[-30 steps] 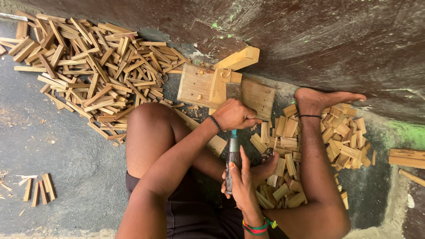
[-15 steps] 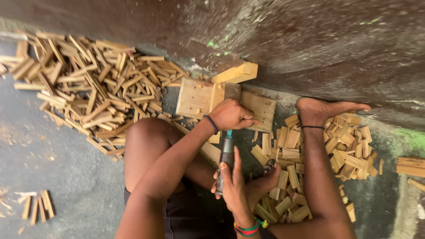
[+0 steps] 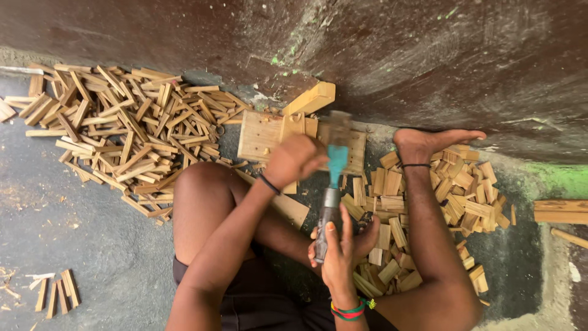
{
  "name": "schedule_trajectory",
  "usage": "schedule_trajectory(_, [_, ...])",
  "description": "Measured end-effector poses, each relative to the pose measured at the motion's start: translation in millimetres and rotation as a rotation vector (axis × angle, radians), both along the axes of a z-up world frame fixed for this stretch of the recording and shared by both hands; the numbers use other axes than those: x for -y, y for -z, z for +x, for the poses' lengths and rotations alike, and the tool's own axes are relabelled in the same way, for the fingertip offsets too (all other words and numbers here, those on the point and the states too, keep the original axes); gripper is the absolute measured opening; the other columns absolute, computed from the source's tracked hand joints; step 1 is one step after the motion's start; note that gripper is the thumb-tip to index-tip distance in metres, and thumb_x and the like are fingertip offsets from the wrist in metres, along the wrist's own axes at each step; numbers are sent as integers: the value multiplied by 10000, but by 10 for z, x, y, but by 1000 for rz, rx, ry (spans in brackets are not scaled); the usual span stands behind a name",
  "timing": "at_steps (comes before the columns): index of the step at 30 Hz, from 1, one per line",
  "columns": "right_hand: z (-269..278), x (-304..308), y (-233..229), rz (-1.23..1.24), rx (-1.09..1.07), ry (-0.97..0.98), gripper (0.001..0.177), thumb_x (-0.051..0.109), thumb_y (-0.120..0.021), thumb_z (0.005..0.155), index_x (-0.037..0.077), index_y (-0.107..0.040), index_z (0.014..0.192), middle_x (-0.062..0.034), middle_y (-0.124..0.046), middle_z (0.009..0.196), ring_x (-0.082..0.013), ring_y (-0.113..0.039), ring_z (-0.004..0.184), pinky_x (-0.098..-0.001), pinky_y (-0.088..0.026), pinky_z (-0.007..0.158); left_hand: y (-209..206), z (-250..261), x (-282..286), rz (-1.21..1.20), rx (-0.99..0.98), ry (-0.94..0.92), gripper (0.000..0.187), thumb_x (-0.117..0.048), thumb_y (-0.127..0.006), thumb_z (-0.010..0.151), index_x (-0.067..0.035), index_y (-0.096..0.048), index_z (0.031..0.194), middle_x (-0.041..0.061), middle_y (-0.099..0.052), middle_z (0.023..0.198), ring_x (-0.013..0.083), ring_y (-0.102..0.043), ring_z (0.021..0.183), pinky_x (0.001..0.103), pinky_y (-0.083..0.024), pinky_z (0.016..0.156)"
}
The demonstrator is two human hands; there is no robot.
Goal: The person sits on the floor and uses a hammer to strike a chisel, splitting small wooden blocks on a wooden base. The person repeatedly picks up blocks, positions them, and splits them into smaller pieces.
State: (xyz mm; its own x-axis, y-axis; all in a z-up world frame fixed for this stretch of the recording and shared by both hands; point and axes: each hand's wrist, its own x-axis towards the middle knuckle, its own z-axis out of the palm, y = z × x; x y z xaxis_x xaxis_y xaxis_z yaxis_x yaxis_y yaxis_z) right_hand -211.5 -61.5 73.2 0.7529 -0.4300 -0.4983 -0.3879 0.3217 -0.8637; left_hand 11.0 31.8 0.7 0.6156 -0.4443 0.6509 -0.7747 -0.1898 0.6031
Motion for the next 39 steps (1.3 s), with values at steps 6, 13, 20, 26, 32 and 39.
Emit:
schedule_trajectory(6, [-146,156,80,-73,-6,102,621,243,-534,996,227,-304,1573,-155,-618,782,-214,-549,370,-308,-412,298,-76,128,-309,140,-172,-341,617,-386,-853,789,-96,-608,1275,132,-602,1215,341,-577,1099,455,-451,950])
schedule_trajectory(13, [-430,162,208,-105,-129,67,681,221,-552,968,257,-266,1585,-129,-625,771,-179,-552,376,-294,-398,282,-30,41,-227,291,-187,-254,902,-514,-878,607,-106,-590,1358,146,-583,1249,359,-528,1124,496,-400,936])
schedule_trajectory(20, [-463,115,326,-108,-183,45,683,227,-579,962,241,-288,1580,-123,-646,779,-161,-578,392,-279,-411,272,267,152,-196,228,-71,-231,777,-569,-846,773,-110,-595,1347,120,-575,1294,366,-510,1209,488,-413,1054])
schedule_trajectory(26, [-444,144,383,-152,-208,12,663,222,-564,977,241,-285,1578,-111,-652,790,-150,-588,405,-276,-425,287,285,130,-181,208,-111,-273,771,-565,-855,700,-113,-641,1287,116,-588,1253,376,-508,1206,503,-413,1019])
schedule_trajectory(32, [-499,152,445,-197,-226,0,659,187,-584,969,198,-311,1568,-120,-654,765,-174,-583,394,-290,-409,295,119,104,-197,274,-190,-285,681,-520,-876,682,-133,-700,1214,61,-615,1205,346,-519,1190,501,-402,996])
schedule_trajectory(39, [-495,160,525,-241,-252,-16,659,175,-579,973,179,-297,1569,-121,-652,769,-179,-575,396,-293,-422,313,64,110,-254,282,-201,-302,538,-465,-835,772,-138,-712,1182,47,-624,1205,311,-543,1166,506,-371,1028])
